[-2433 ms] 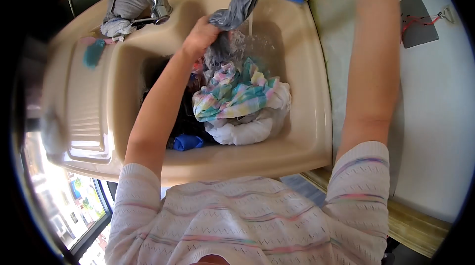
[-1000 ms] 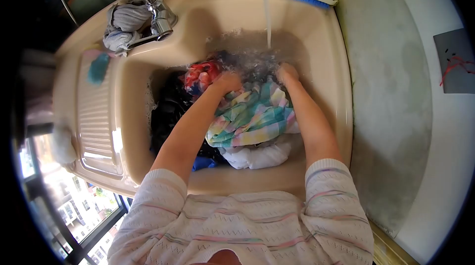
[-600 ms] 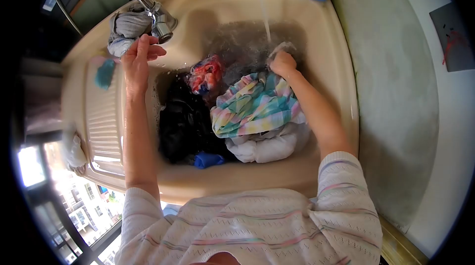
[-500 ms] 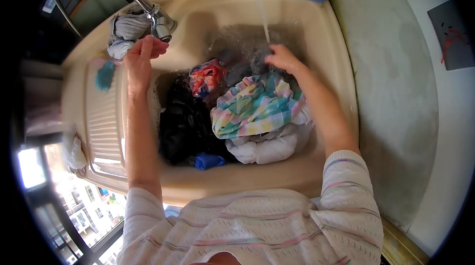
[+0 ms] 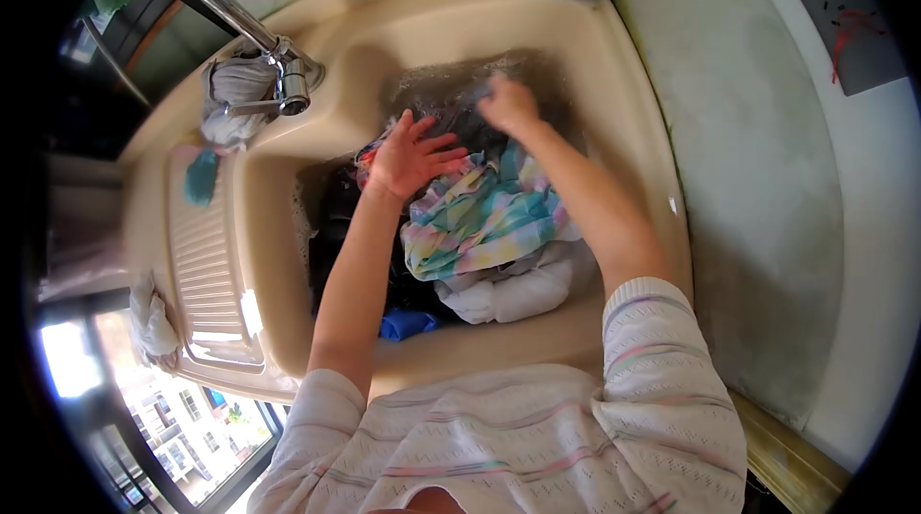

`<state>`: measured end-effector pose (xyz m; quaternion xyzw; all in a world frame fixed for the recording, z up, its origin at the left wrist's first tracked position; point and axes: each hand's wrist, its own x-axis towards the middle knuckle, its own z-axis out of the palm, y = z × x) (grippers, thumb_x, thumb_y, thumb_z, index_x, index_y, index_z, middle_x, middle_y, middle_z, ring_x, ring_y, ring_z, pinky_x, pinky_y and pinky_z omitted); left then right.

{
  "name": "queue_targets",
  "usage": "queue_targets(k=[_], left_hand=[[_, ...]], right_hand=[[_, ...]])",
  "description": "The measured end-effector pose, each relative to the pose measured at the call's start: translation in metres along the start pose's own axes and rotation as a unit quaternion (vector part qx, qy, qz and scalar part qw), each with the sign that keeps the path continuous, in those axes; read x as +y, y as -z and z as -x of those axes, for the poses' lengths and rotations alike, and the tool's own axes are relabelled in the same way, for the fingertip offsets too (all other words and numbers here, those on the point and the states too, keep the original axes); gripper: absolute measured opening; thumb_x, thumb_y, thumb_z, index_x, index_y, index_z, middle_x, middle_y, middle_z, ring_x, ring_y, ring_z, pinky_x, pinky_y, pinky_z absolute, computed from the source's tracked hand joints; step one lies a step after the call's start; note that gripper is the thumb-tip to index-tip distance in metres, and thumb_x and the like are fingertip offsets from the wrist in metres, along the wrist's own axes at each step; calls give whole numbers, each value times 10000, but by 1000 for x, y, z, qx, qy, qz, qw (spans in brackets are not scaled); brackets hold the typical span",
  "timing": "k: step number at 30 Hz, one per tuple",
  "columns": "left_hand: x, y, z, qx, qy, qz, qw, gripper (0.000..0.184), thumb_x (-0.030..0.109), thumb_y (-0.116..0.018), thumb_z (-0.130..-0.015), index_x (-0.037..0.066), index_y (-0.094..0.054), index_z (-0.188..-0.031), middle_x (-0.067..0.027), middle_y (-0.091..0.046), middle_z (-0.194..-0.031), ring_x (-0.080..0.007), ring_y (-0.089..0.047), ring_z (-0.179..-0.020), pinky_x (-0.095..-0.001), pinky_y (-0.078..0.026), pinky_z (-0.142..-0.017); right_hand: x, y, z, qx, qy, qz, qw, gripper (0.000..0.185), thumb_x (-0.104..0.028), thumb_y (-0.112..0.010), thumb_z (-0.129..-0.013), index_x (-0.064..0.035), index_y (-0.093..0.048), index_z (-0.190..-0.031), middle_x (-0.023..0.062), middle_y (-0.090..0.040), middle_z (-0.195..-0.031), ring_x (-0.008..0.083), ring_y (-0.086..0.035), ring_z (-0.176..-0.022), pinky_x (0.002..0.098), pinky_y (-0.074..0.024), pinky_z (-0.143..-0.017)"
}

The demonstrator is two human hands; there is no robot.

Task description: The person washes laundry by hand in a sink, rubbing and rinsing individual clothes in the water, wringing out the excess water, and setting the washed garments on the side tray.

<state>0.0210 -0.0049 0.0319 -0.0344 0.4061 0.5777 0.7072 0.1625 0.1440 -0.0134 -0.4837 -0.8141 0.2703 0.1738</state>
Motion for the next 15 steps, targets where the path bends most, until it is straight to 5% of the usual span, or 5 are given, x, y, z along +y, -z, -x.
queue_targets(k=[4,7,9,11,15], left_hand=[[-19,46,-50,-147,-37,118,981,475,430,-494,-841,34,-503,-1103,-141,-563,-1062,-267,-563,-937,-401,-461,-813],[-32,46,-36,-124,-115,126,977,398,374,-488,-850,40,-522,-1063,-123,-568,-1008,-252,-567,-898,-380,-468,-783],[-37,42,-37,-13,-142,124,982,348,337,-484,-855,45,-534,-1037,-112,-572,-971,-243,-570,-872,-367,-473,-763],[-29,34,-42,113,-153,91,978,299,299,-480,-861,49,-547,-1010,-100,-575,-935,-233,-573,-846,-353,-478,-743],[19,7,-14,41,-266,-83,960,264,203,-516,-841,22,-566,-1026,-81,-597,-856,-217,-588,-792,-330,-493,-673]], right_hand=[[-125,23,81,-51,338,-189,921,200,-201,-621,-610,-56,-506,-687,149,-528,-643,349,-531,-607,412,-425,-533],[-169,27,125,-46,414,-257,872,246,-247,-642,-598,-82,-460,-606,111,-479,-588,307,-532,-588,410,-430,-550],[-144,-15,102,4,357,-124,926,256,-293,-627,-638,-93,-472,-598,92,-477,-568,305,-543,-590,419,-436,-554],[-116,-19,48,23,144,-81,986,292,-354,-577,-711,-67,-552,-665,141,-573,-662,351,-558,-632,445,-440,-566],[-2,-18,-23,-34,-15,94,995,343,-402,-540,-787,-74,-629,-837,166,-625,-844,353,-597,-811,456,-466,-718]])
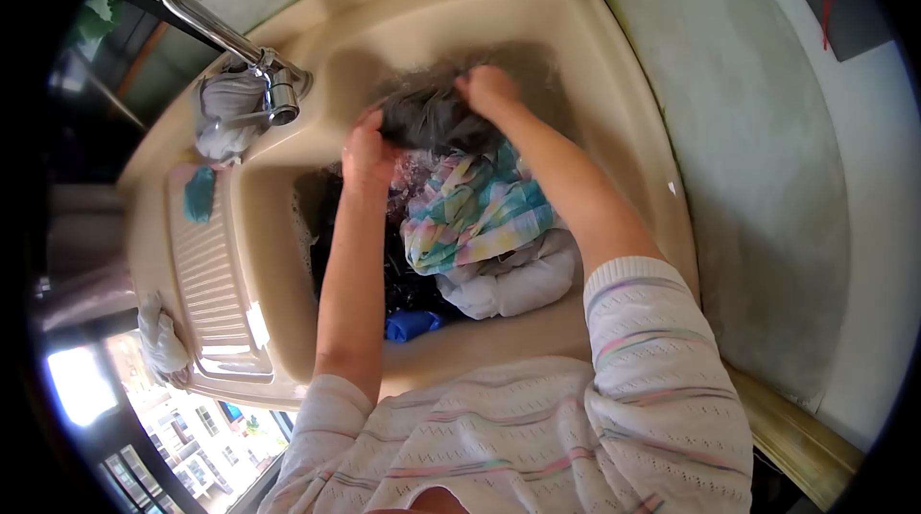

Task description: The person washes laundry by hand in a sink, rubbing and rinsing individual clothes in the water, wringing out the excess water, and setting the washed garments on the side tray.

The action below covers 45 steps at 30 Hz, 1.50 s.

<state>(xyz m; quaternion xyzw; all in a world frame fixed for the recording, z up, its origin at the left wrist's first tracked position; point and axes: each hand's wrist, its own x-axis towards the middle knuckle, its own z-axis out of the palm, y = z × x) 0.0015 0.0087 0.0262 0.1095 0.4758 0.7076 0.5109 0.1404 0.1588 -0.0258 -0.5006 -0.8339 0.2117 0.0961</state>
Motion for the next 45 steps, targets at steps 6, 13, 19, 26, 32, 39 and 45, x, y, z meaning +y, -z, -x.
queue_targets(k=[6,13,19,26,32,39,45], left_hand=[[-56,36,-38,59,-217,-715,662,290,189,-601,-786,40,-606,-1035,-44,-597,-706,-147,-594,-683,-299,-483,-621],[-7,20,-18,-31,141,-46,988,440,346,-631,-752,139,-527,-1126,-62,-541,-1022,-263,-537,-871,-397,-423,-807],[-13,2,41,-140,-3,-82,987,674,311,-542,-782,143,-266,-1374,-115,-378,-1324,-231,-402,-1194,-306,-335,-982],[-120,57,-5,148,211,79,963,327,315,-392,-882,63,-557,-1009,-84,-571,-1080,-242,-553,-940,-368,-447,-820],[-141,61,-12,-184,32,345,920,323,306,-428,-870,51,-552,-1025,-93,-596,-1009,-242,-580,-875,-368,-460,-810],[32,5,5,37,45,-186,981,435,315,-614,-766,38,-533,-1092,-94,-623,-916,-211,-610,-797,-337,-494,-702],[-13,8,-37,-60,-15,-724,687,539,305,-677,-636,71,-565,-1109,-216,-609,-961,-310,-596,-912,-352,-458,-816]], right_hand=[[44,-10,23,22,-78,-44,996,282,-351,-570,-781,-106,-629,-908,165,-625,-893,349,-595,-842,463,-458,-752],[46,5,10,101,-63,-296,948,386,-204,-610,-627,16,-604,-943,202,-628,-821,293,-621,-752,365,-483,-688],[-120,9,130,-48,343,-232,909,291,-221,-657,-613,-93,-559,-856,94,-577,-858,281,-584,-808,374,-484,-662],[-68,-56,50,-20,75,-76,994,243,-301,-572,-732,-62,-545,-762,154,-598,-703,366,-579,-658,468,-457,-581],[-84,-23,101,-18,185,-123,975,217,-251,-534,-734,-55,-581,-815,187,-603,-854,357,-587,-792,428,-474,-673],[25,16,-1,109,-9,-102,989,309,-317,-586,-743,-13,-600,-798,188,-608,-738,349,-597,-739,436,-468,-650],[36,11,22,-97,53,4,994,396,-365,-576,-778,-31,-574,-990,202,-611,-910,358,-569,-902,437,-440,-797]])
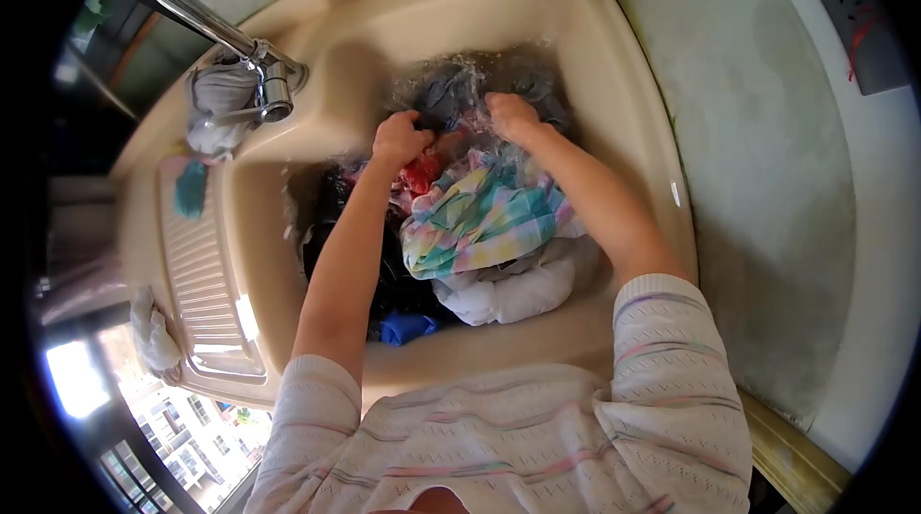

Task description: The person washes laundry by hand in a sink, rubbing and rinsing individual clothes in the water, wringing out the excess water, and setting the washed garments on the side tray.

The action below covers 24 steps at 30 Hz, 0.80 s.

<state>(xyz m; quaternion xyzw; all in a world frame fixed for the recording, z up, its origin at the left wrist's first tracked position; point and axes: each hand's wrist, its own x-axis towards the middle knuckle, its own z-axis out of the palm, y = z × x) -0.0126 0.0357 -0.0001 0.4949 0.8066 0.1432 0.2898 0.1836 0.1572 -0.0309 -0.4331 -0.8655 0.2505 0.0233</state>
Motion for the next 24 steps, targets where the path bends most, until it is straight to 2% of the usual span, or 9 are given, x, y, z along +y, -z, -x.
queue_targets(k=[1,5,11,13,14,17,20,23,24], left_hand=[[3,1,0,-64,5,-15,998,533,297,-685,-616,81,-583,-1092,-234,-601,-965,-322,-589,-931,-351,-451,-831],[-7,15,11,-5,14,395,919,405,231,-704,-659,-6,-616,-976,-55,-629,-873,-155,-569,-758,-269,-439,-717],[-33,-55,12,-45,-104,732,671,440,310,-504,-868,11,-490,-1190,-98,-510,-1185,-220,-482,-1061,-322,-353,-924],[-51,-83,-11,59,205,686,695,454,264,-540,-840,-9,-479,-1197,-98,-511,-1187,-215,-483,-1050,-311,-358,-915],[8,-18,46,2,169,580,797,454,224,-555,-809,-24,-484,-1183,-95,-524,-1151,-207,-491,-1017,-308,-389,-873],[-42,-11,41,-132,46,350,926,496,230,-632,-739,-7,-502,-1155,-102,-577,-1074,-205,-544,-952,-316,-429,-820],[-1,38,61,64,-235,-13,970,539,213,-682,-682,-6,-507,-1142,-84,-616,-978,-208,-568,-924,-307,-432,-819],[54,51,55,76,-268,137,951,525,144,-688,-638,-39,-522,-1100,-88,-617,-791,-206,-600,-748,-305,-467,-711],[53,54,47,20,-213,245,946,495,120,-672,-642,-41,-521,-1085,-83,-598,-746,-187,-579,-682,-304,-465,-678]], right_hand=[[8,3,1,-58,65,27,996,381,-352,-592,-763,-34,-595,-973,204,-611,-923,345,-568,-927,429,-438,-820],[17,0,-9,168,-115,-48,978,329,-319,-634,-701,-17,-617,-830,200,-617,-831,340,-609,-765,428,-493,-660],[-137,-8,67,95,275,-171,941,320,-306,-639,-746,-42,-470,-680,142,-534,-648,357,-539,-629,427,-424,-558],[-115,-22,38,205,190,-159,947,309,-313,-621,-758,-28,-508,-731,168,-550,-708,364,-545,-660,429,-429,-581],[-91,-28,16,179,153,-187,954,316,-317,-599,-773,-5,-559,-788,198,-563,-768,368,-556,-686,431,-432,-619],[-35,22,4,-60,97,-119,986,356,-319,-668,-706,27,-586,-730,178,-586,-694,292,-575,-663,375,-441,-619],[-68,66,19,-187,152,-151,959,276,-223,-654,-704,34,-586,-777,154,-588,-686,213,-573,-647,333,-444,-602],[-101,93,6,-199,336,-177,903,263,-134,-648,-667,29,-594,-867,139,-601,-728,180,-577,-676,309,-448,-601],[-102,108,1,-219,286,-191,913,297,-154,-649,-657,28,-595,-887,150,-609,-762,209,-587,-704,324,-457,-624]])
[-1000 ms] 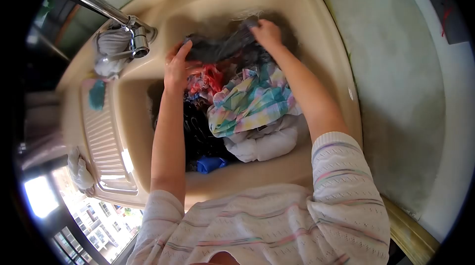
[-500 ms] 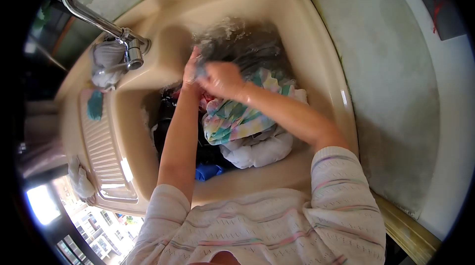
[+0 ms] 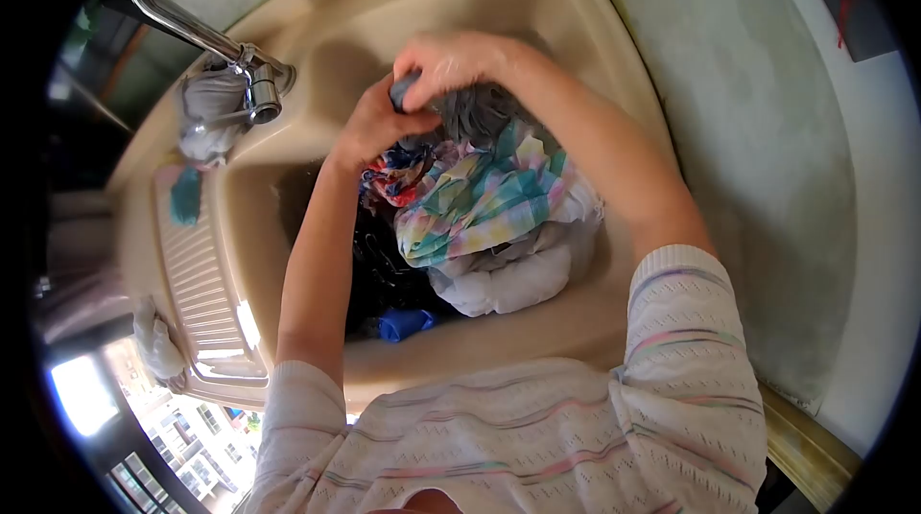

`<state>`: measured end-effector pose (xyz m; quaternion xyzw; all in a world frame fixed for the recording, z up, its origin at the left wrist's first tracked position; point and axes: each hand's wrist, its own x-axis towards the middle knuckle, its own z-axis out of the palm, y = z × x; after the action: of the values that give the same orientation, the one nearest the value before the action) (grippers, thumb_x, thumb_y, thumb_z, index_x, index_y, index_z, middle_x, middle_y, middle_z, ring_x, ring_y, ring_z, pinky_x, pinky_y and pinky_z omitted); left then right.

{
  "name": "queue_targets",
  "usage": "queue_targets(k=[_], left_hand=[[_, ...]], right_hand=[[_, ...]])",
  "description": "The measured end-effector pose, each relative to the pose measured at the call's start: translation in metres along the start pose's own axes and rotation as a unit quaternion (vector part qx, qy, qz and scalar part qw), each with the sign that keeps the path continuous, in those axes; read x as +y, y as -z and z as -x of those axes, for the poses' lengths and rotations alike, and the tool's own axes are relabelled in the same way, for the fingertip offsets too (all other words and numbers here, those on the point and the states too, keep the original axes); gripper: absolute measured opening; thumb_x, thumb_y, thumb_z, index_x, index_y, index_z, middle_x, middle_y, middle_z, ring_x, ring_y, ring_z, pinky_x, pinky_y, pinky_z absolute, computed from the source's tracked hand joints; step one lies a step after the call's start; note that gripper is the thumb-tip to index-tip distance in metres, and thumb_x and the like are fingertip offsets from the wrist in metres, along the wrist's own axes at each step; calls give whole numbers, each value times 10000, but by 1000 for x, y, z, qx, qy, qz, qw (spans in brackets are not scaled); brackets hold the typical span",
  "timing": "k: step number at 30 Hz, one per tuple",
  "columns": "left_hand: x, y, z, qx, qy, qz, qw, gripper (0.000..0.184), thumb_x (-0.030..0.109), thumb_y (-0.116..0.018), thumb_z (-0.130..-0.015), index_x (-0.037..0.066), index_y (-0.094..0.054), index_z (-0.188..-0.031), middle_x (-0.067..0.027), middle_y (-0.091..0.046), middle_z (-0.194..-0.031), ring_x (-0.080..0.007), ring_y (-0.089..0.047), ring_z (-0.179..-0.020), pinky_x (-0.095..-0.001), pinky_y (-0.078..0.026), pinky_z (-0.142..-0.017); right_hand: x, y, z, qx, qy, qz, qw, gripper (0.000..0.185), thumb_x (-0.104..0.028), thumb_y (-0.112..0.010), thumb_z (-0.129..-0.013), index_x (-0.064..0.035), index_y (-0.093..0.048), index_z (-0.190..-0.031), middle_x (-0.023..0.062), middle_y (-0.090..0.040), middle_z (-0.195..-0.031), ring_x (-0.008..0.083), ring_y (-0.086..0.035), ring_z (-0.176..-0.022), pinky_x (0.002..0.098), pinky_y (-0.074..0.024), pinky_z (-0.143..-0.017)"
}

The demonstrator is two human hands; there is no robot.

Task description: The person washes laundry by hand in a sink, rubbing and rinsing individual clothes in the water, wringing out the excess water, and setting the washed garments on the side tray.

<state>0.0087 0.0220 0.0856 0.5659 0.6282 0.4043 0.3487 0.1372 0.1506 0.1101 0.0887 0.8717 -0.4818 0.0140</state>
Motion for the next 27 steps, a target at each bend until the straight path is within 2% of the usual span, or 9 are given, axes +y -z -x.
queue_targets(k=[4,11,15,18,19,20,23,25,27], left_hand=[[-12,26,-22,48,113,372,920,247,14,-594,-670,-33,-525,-902,-58,-490,-571,-150,-450,-446,-313,-423,-490],[-104,-40,-8,177,259,421,851,156,58,-603,-752,-5,-508,-858,-76,-484,-570,-185,-453,-446,-313,-413,-447],[-124,-53,-6,133,314,462,819,203,111,-578,-796,-9,-502,-941,-120,-561,-694,-225,-521,-527,-332,-431,-465],[-129,-33,0,89,336,579,737,248,188,-536,-840,-7,-503,-991,-148,-599,-847,-259,-570,-620,-364,-452,-509],[-125,-30,2,74,342,626,697,267,215,-519,-855,-5,-505,-1004,-156,-607,-900,-269,-583,-651,-376,-459,-527],[-120,-31,4,64,311,580,750,322,298,-483,-877,15,-514,-1028,-160,-591,-1006,-285,-589,-787,-413,-473,-613],[-97,-38,-5,33,305,665,681,369,337,-447,-881,38,-499,-1092,-167,-578,-1052,-274,-580,-916,-411,-473,-759],[-210,-45,-23,-196,129,756,611,387,391,-423,-883,79,-504,-1098,-152,-568,-1058,-247,-537,-1008,-410,-417,-878],[-162,-50,-1,-44,206,701,681,361,389,-400,-891,89,-512,-1057,-126,-573,-999,-232,-547,-963,-389,-436,-849]], right_hand=[[42,29,15,-23,-150,294,944,415,-234,-656,-631,24,-595,-950,190,-623,-851,312,-600,-791,376,-473,-704],[162,-45,28,449,-277,-44,848,470,-268,-639,-639,-14,-580,-1030,214,-607,-937,321,-590,-848,352,-464,-777],[144,-74,17,208,-234,143,939,398,-221,-649,-661,3,-586,-983,234,-596,-928,352,-571,-919,415,-453,-792],[134,-36,43,386,-292,-94,870,320,-159,-603,-673,2,-608,-949,171,-634,-839,266,-626,-756,354,-487,-676],[145,-35,37,437,-257,-208,836,321,-171,-596,-663,2,-616,-933,143,-645,-820,238,-634,-691,336,-491,-631],[146,-42,32,416,-256,-166,857,321,-178,-593,-665,1,-616,-931,146,-644,-821,245,-633,-682,347,-493,-631],[71,-75,-4,274,-242,-9,931,303,-236,-619,-675,-29,-618,-895,133,-627,-789,283,-622,-674,377,-487,-637],[44,-125,-22,345,15,98,933,295,-315,-652,-669,-95,-617,-864,125,-599,-778,300,-604,-716,393,-476,-651],[7,-144,-19,302,78,153,938,264,-338,-661,-667,-139,-603,-831,109,-586,-805,294,-592,-770,400,-470,-668]])
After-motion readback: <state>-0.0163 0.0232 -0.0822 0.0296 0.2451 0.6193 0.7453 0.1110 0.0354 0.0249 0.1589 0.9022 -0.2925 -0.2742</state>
